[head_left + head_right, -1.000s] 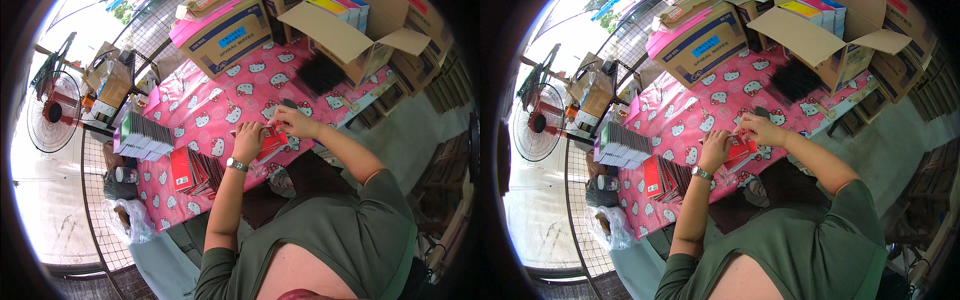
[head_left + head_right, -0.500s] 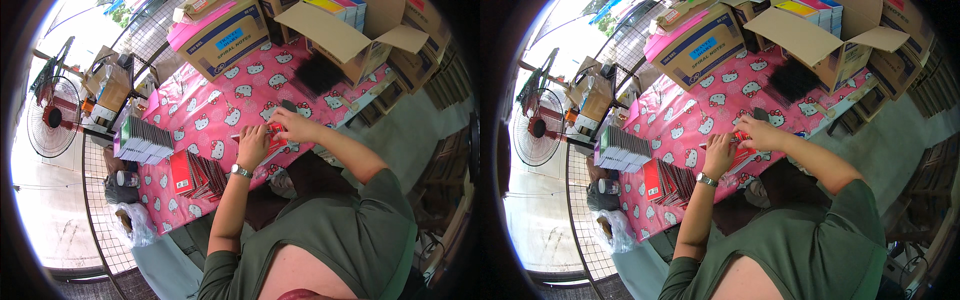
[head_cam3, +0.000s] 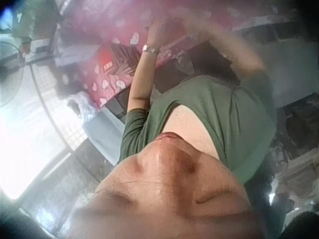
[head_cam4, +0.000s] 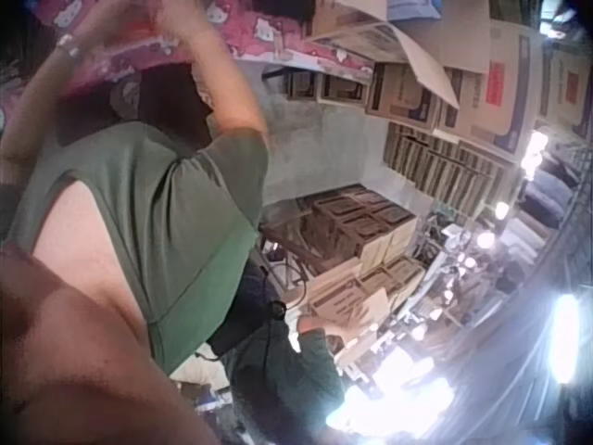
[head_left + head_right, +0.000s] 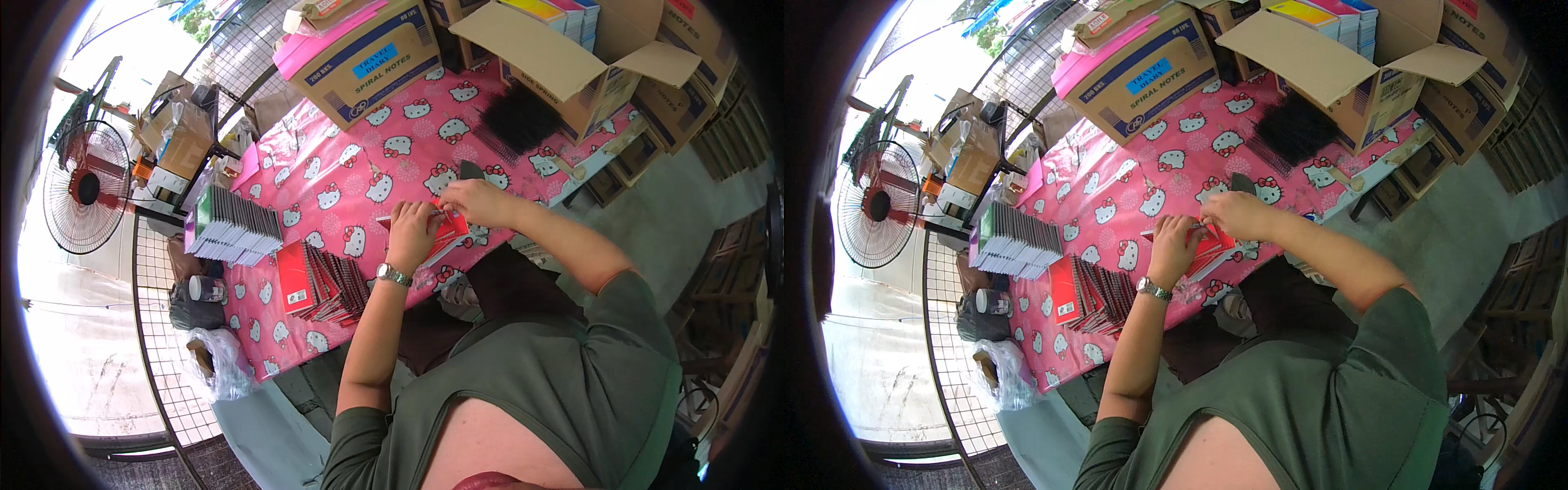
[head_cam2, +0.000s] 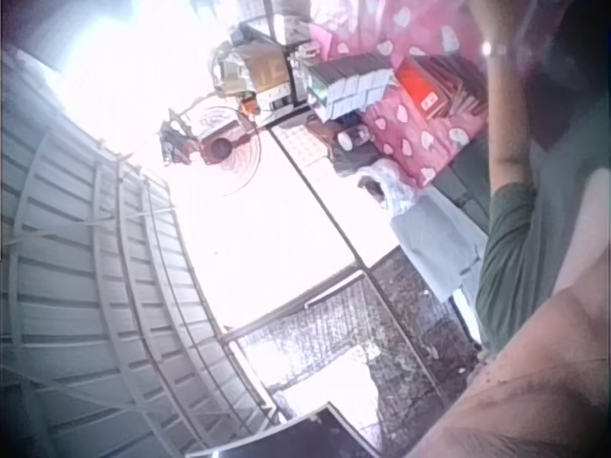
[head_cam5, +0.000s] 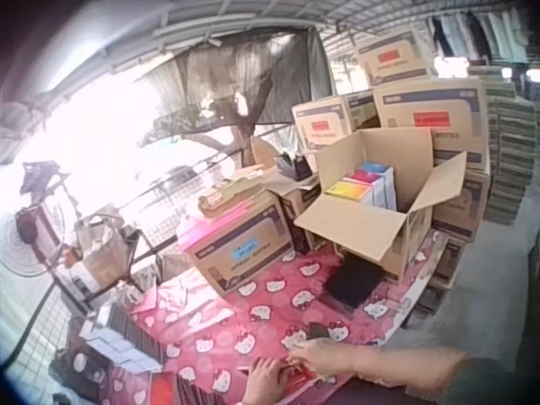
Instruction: The person inserts spiral coils into stacks of red notebook pages and covers, aligns them by hand, and then trims and crimps the ends of the coils using a pair of pliers.
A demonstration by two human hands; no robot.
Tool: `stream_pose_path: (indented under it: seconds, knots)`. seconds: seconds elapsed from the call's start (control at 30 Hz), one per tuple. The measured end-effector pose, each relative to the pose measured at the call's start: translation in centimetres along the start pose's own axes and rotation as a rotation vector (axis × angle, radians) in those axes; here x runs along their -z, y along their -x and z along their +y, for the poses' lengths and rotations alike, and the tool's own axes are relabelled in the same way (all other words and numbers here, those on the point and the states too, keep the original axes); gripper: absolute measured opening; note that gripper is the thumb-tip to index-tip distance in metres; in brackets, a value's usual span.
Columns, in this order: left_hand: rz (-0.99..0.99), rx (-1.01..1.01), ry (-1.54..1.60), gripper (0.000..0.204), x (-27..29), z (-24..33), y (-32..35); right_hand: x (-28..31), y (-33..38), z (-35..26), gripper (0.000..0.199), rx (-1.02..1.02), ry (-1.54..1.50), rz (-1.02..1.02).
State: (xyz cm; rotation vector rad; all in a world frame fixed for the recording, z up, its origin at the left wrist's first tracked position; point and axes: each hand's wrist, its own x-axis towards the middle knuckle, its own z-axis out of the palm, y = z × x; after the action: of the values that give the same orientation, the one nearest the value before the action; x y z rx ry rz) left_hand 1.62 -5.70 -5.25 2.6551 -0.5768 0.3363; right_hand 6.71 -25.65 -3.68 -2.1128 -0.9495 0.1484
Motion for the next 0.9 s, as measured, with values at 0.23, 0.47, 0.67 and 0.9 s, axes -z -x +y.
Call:
stream_pose_path:
  seconds: [0.23,0.47,0.67,0.9]
  knots:
    - [0.010,-0.014,0.021,0.022,0.2,-0.7,0.0,0.1,0.3,0.9,0.020,0.085,-0.206,0.062]
    - [0.025,0.003,0.050,0.023,0.1,-0.8,0.0,-0.4,0.5,1.2,0.024,0.206,-0.089,0.179]
    - [0.044,-0.032,0.042,0.024,-0.1,-0.6,0.1,-1.1,1.2,1.6,0.025,0.050,-0.253,0.139]
    - [0.012,-0.033,0.026,0.020,0.2,-0.7,-0.2,-1.1,0.7,1.4,0.022,0.199,0.022,0.226]
